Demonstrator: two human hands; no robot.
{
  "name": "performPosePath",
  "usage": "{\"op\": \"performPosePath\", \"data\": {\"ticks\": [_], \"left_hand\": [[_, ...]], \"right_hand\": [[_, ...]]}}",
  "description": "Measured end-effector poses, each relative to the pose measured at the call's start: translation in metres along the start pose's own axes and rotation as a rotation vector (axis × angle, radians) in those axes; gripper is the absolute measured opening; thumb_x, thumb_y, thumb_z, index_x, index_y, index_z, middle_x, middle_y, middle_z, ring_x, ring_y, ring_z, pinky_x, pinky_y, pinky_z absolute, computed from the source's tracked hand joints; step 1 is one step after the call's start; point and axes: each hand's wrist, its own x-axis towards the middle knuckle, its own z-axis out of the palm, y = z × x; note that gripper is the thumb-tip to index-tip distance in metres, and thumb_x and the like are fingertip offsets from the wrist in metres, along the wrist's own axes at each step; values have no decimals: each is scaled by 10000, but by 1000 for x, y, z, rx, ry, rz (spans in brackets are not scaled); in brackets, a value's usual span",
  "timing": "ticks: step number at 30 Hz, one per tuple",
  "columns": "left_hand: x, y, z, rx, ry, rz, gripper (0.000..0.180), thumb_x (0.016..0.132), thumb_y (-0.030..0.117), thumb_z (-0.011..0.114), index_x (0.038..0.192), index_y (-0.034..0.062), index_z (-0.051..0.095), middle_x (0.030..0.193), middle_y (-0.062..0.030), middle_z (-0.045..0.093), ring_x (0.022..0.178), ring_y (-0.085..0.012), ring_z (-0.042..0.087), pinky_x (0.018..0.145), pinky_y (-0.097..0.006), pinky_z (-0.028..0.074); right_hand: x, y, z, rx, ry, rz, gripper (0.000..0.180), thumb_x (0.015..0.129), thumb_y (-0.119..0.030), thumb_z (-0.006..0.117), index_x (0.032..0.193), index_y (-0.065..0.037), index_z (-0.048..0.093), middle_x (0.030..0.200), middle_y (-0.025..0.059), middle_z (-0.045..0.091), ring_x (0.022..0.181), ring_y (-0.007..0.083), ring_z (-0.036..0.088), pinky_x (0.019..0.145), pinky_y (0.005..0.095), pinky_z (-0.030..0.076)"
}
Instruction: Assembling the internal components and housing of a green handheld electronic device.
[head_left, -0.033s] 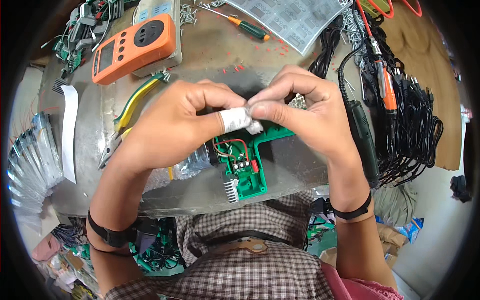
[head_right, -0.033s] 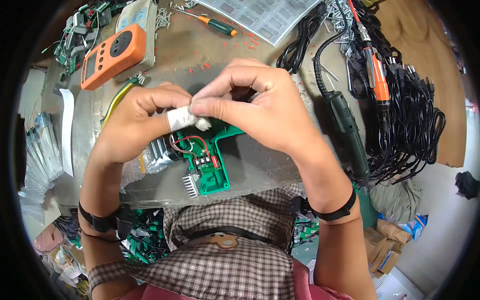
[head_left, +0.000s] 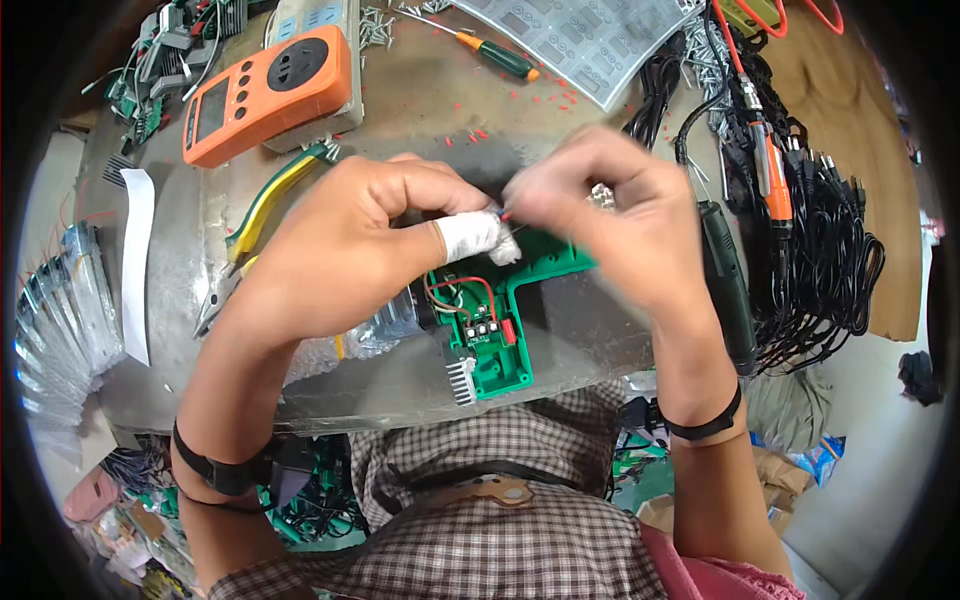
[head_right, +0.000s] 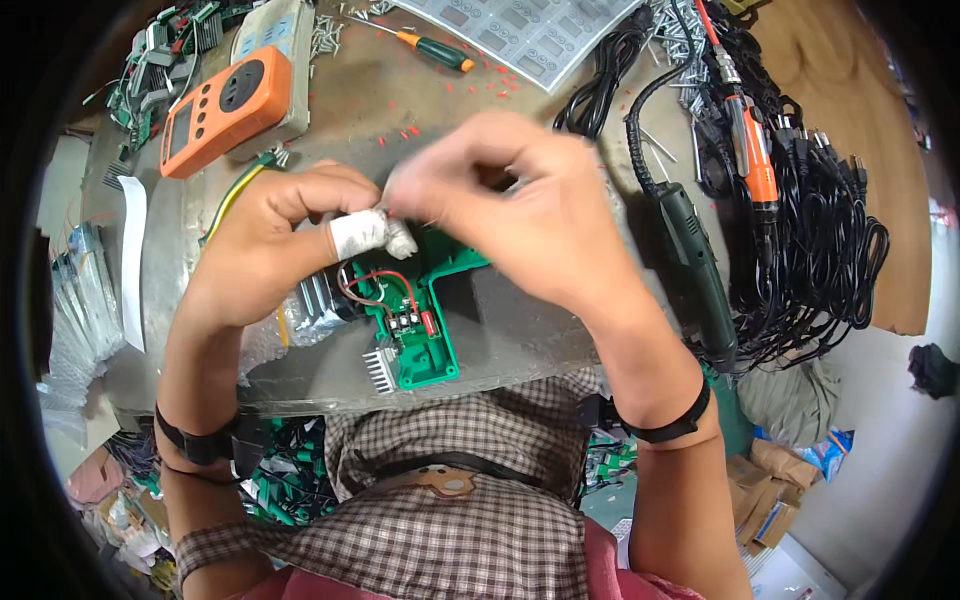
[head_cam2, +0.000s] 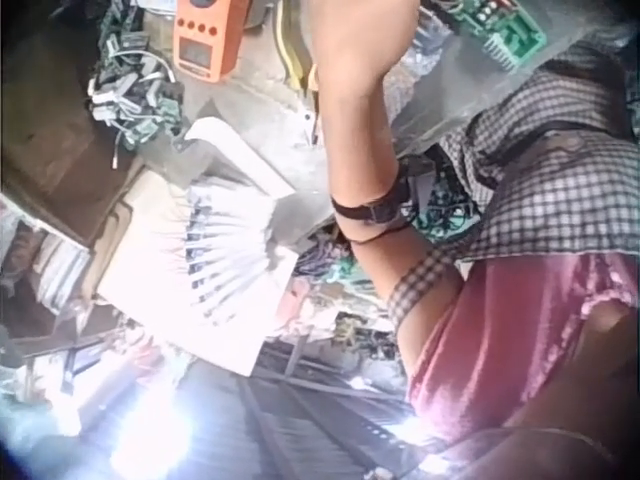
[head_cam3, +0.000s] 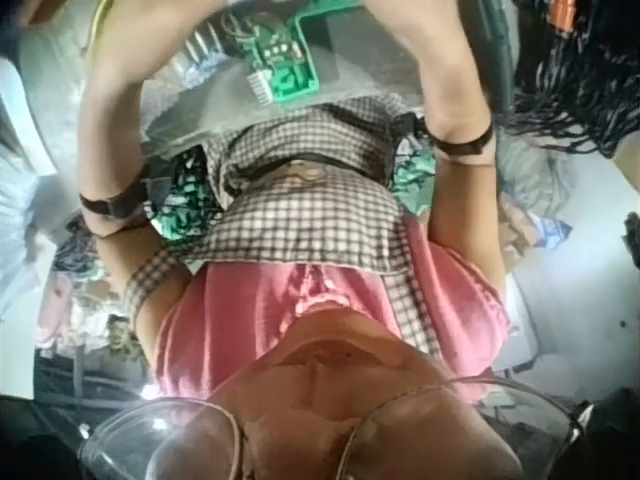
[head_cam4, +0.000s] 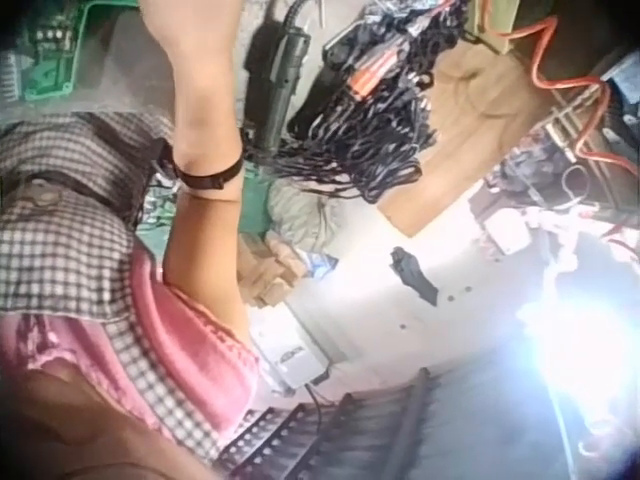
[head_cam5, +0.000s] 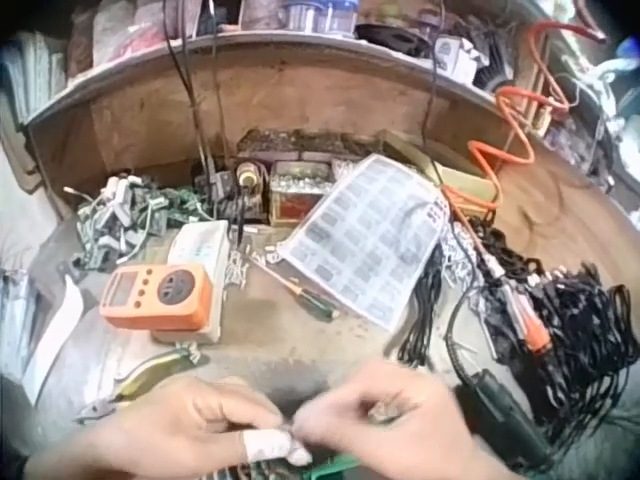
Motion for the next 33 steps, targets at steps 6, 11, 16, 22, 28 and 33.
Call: {"op": "performPosePath", "data": {"ticks": [6,11,16,22,28,33], "left_hand": [[-3,8,-1,36,27,-27,133,902,78,682,989,-10,732,917,-44,689,875,-122,644,769,-264,505],[2,24,-9,48,-127,-114,112,903,90,684,969,14,732,881,-36,674,864,-99,629,715,-253,495],[-8,20,11,922,169,512,152,755,45,698,908,38,697,836,-38,650,871,-199,622,858,-394,388],[-26,2,33,1254,449,720,182,719,120,717,896,83,695,870,-16,667,919,-243,597,893,-434,310],[-25,12,28,1048,288,595,184,705,111,716,884,73,695,834,-21,663,883,-243,592,867,-432,317],[-32,2,31,1179,407,677,190,698,92,710,886,70,695,839,-19,666,871,-243,593,886,-432,310]], "right_hand": [[6,-5,-15,-552,132,-341,270,830,-83,754,1099,-83,743,940,16,702,830,148,623,748,286,501],[7,-19,-19,-913,-226,-871,271,724,-103,794,994,-120,769,887,26,688,779,247,603,721,335,497],[3,-23,-12,-749,-293,-526,128,850,-186,745,903,-79,698,758,34,648,667,196,592,591,292,455],[-16,-57,-3,54,-377,811,256,973,-272,645,988,-16,642,697,11,631,593,101,589,511,269,447],[-30,-14,1,-746,-223,-527,193,968,-215,653,1026,-32,630,637,11,586,577,106,573,514,287,464],[-32,-47,9,244,-354,736,269,1014,-291,570,994,-26,612,656,34,617,554,131,586,497,287,455]]}}
